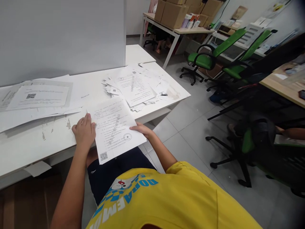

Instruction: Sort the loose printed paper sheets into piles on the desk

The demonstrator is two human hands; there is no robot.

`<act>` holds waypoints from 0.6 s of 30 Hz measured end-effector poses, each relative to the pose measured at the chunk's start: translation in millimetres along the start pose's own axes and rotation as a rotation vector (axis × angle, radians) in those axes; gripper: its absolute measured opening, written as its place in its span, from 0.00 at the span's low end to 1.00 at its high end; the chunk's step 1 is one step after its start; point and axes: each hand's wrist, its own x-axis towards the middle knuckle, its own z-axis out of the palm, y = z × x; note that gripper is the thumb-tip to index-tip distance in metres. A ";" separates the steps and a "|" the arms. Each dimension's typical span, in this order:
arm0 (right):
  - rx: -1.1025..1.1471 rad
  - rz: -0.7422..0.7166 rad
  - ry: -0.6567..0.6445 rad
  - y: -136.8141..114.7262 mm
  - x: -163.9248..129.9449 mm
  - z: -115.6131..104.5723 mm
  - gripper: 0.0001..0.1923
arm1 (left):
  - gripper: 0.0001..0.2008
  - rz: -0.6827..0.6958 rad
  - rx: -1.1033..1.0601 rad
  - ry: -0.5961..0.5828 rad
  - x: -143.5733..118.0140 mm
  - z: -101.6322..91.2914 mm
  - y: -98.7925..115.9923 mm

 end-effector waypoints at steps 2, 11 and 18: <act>0.006 0.004 0.010 0.2 -0.5 1.2 0.20 | 0.27 0.018 -0.014 0.011 -1.4 0.4 1.8; -0.216 -0.063 0.053 -13.8 -17.3 13.3 0.17 | 0.33 0.006 0.123 0.013 -4.3 0.9 -3.1; -0.554 -0.286 0.233 -143.3 0.1 -44.0 0.17 | 0.31 0.032 0.207 0.085 -8.9 0.8 -3.5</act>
